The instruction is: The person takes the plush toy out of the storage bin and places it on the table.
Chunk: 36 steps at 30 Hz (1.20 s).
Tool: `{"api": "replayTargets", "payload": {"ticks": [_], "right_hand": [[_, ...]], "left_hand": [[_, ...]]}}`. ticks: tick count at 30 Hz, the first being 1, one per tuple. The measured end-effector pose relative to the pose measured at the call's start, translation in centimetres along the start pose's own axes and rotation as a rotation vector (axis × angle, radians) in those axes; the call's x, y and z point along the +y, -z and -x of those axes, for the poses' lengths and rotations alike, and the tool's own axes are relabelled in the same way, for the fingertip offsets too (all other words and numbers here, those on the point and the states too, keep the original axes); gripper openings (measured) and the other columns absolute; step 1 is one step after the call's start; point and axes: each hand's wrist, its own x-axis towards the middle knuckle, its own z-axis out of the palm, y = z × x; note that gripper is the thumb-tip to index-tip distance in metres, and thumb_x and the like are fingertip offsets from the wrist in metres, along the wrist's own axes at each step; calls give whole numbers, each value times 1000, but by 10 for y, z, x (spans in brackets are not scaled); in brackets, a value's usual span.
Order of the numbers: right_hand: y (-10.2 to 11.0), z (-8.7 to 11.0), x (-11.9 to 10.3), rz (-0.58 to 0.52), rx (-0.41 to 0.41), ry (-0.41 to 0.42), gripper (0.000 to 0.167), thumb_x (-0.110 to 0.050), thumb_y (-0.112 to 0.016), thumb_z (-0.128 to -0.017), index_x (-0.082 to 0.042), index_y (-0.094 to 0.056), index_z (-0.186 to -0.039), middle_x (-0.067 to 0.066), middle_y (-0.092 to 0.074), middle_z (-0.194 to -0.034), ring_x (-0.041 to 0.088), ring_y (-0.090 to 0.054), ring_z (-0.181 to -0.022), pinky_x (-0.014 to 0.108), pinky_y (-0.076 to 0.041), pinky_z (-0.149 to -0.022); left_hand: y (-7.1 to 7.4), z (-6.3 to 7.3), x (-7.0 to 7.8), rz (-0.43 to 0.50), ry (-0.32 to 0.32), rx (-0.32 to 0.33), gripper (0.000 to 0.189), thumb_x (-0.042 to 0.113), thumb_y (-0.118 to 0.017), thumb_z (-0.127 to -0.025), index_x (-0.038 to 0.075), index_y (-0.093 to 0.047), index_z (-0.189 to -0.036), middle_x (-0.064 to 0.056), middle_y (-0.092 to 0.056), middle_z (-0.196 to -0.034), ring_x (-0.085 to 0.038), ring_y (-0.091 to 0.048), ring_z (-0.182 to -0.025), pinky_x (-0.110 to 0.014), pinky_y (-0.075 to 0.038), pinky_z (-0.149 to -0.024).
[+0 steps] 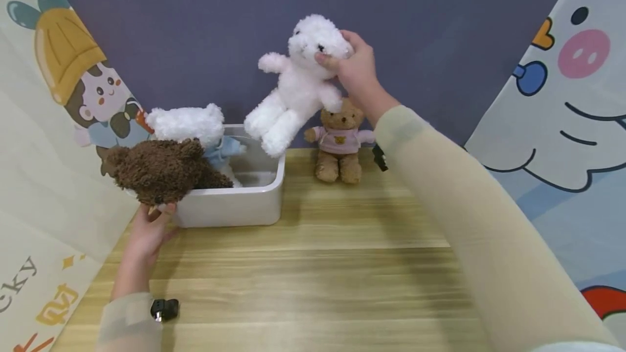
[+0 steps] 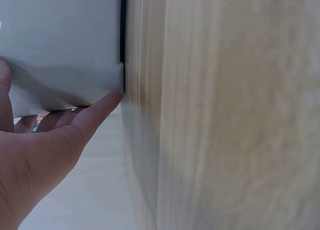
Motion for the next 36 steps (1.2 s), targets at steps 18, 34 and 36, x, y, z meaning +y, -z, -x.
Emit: {"api": "replayTargets", "payload": {"ticks": [18, 34, 36], "right_hand": [[132, -6, -35, 398, -49, 51, 74, -14, -87, -90, -29, -54, -154, -4, -51, -152, 22, -49, -142, 45, -44, -124], [195, -10, 18, 809, -91, -82, 88, -31, -86, -92, -28, -39, -166, 0, -19, -179, 36, -25, -162, 60, -32, -130], [202, -10, 26, 834, -113, -81, 88, -28, -86, -91, -24, -39, -166, 2, -18, -179, 39, -25, -162, 63, -31, -129]], "left_hand": [[13, 8, -3, 63, 18, 32, 78, 42, -60, -107, 43, -12, -168, -1, -32, -162, -32, -11, -166, -15, -58, -84], [22, 15, -6, 0, -118, -25, 82, 35, -60, -109, 44, -5, -169, -10, -16, -176, -26, -20, -164, -12, -55, -87], [23, 14, -5, 9, -126, -33, 83, 31, -61, -109, 45, -5, -168, -12, -15, -175, -26, -23, -161, -11, -54, -87]]}}
